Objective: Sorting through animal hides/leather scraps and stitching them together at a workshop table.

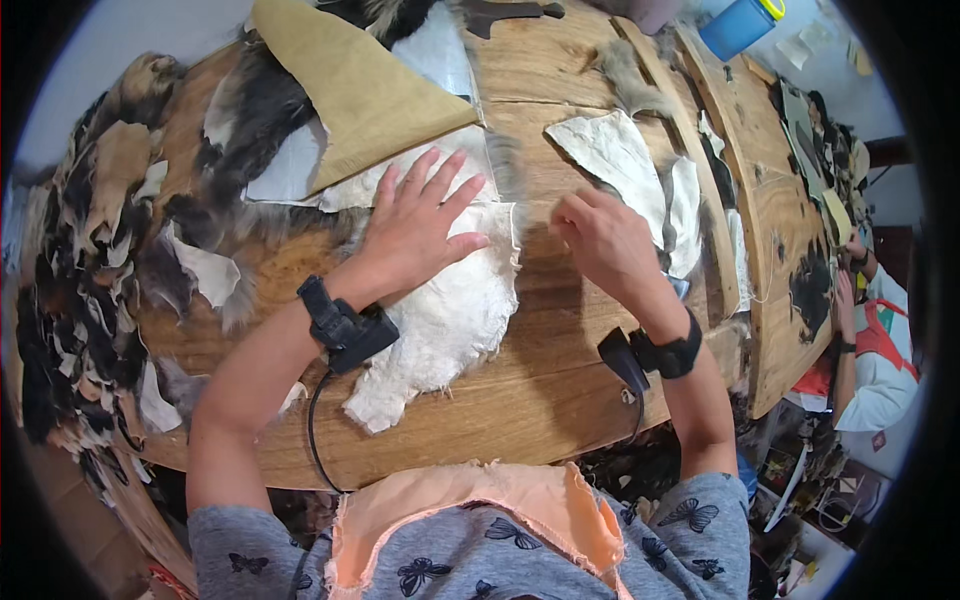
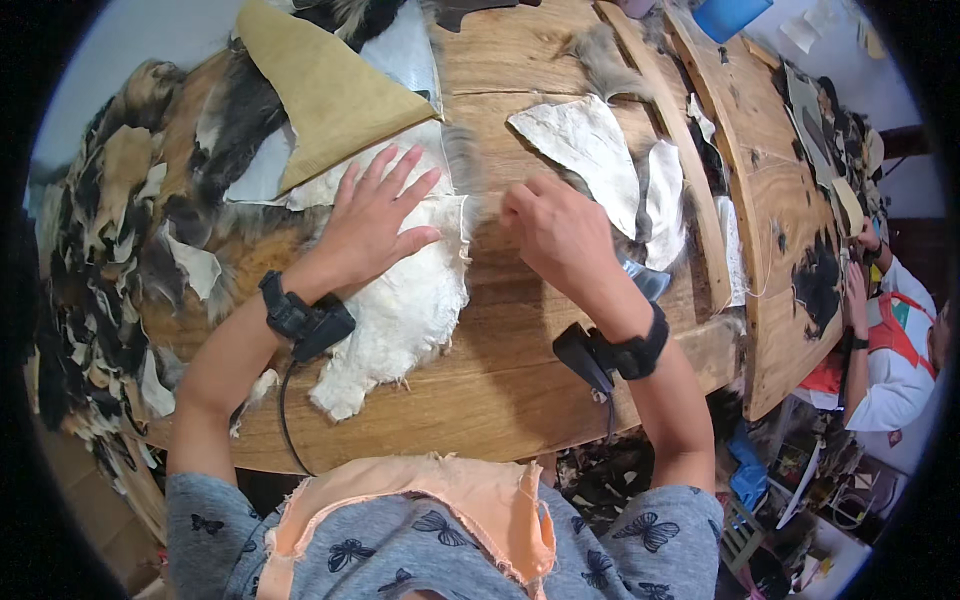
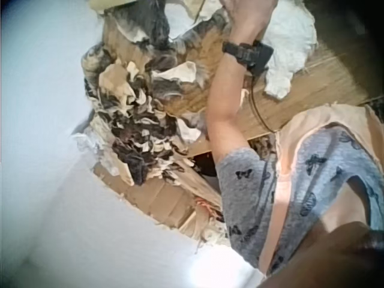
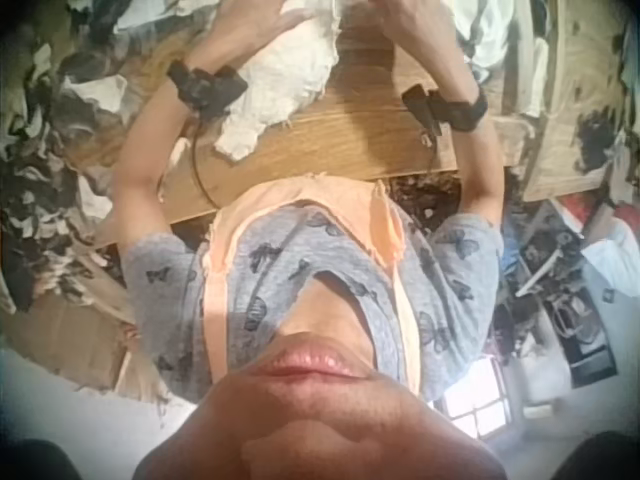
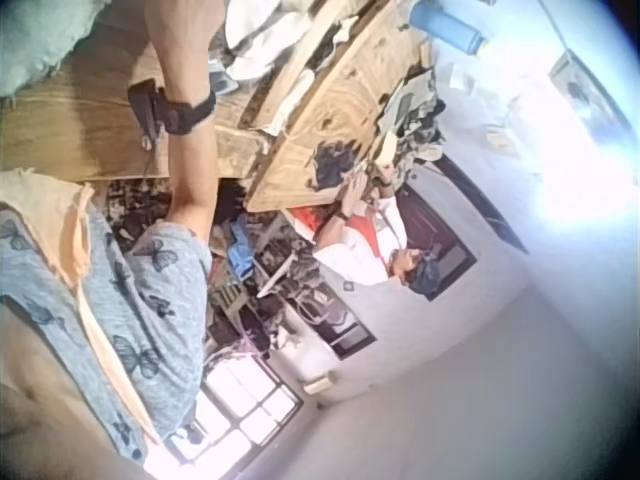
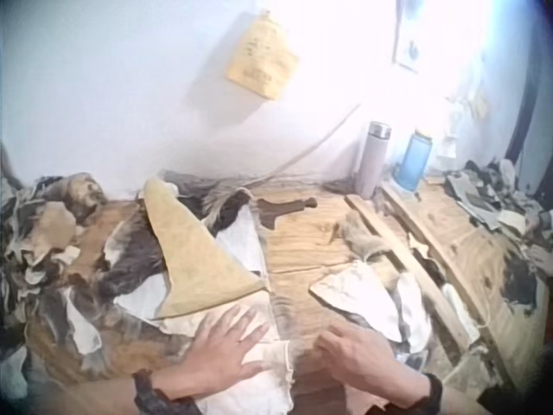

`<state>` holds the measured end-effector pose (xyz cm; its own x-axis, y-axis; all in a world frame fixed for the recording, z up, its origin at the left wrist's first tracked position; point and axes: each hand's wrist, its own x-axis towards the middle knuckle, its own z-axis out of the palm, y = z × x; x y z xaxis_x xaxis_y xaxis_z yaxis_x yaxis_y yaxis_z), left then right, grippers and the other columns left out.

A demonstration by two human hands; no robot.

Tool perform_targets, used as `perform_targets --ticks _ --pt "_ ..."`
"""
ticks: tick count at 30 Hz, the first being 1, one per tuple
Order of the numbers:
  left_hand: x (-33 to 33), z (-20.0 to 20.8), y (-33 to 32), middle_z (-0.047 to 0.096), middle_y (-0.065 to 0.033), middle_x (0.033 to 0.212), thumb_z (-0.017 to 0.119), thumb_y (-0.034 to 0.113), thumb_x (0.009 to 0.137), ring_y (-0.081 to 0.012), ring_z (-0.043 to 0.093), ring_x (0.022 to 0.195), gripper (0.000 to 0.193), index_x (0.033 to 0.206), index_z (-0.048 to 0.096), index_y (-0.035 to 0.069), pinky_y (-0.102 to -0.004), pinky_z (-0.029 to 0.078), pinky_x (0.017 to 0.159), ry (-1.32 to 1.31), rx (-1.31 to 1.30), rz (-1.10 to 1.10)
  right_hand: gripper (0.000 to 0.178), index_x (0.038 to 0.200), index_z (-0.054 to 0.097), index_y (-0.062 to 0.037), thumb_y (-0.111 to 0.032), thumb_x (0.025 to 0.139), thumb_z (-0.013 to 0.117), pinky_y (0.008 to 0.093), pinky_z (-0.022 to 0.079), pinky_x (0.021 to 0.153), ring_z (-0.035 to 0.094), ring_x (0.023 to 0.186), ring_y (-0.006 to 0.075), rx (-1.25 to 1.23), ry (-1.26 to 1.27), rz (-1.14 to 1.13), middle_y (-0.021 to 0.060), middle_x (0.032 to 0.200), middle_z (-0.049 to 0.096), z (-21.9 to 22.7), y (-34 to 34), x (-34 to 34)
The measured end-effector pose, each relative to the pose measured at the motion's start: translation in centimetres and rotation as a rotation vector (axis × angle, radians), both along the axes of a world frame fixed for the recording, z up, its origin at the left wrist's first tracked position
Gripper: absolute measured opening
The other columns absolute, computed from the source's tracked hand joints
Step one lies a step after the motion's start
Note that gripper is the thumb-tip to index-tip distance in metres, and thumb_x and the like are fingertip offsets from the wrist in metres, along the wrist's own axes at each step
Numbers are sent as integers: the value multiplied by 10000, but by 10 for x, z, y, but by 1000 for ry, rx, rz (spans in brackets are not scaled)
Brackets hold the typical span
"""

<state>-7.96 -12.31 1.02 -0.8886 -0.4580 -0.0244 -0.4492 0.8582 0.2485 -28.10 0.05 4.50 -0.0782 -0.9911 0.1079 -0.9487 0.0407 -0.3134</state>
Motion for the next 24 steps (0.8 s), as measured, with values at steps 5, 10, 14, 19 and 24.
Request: perform_targets --ticks 5,10,14,19,24 --pt "0 2 3 180 -91 1475 459 476 876 -291 120 1363 624 1387 303 153 -509 89 1080 -2 -10 -12 42 798 579 -76 -93 762 592 375 458 608 571 728 291 110 98 -183 93 770 562 2 5 4" --pt "8 30 37 170 -65 1480 467 488 861 -302 100 1367 673 1396 274 127 -611 111 1037 -93 -77 -249 78 804 617 -65 -63 732 588 356 463 641 567 768 279 -310 -288 -69 92 808 590 -1 -7 13" --pt "22 19 53 175 -46 1483 496 521 817 -299 91 1371 739 1396 277 118 -613 122 1031 -88 84 -285 165 852 659 -91 -68 722 560 337 450 732 554 862 218 -265 -21 140 40 818 606 -14 -10 18" --pt "38 20 63 188 -43 1481 482 513 829 -292 87 1375 720 1397 277 121 -595 146 1033 -83 66 -299 246 905 687 -120 -70 718 536 341 444 789 549 928 199 -206 128 128 16 840 613 -24 -9 13" --pt "63 36 62 346 -72 1404 523 421 846 -279 255 1326 566 1306 424 106 -549 222 1027 -80 306 -382 240 908 671 -71 -43 717 529 345 448 804 547 945 231 -182 80 169 42 844 600 -20 -7 15"
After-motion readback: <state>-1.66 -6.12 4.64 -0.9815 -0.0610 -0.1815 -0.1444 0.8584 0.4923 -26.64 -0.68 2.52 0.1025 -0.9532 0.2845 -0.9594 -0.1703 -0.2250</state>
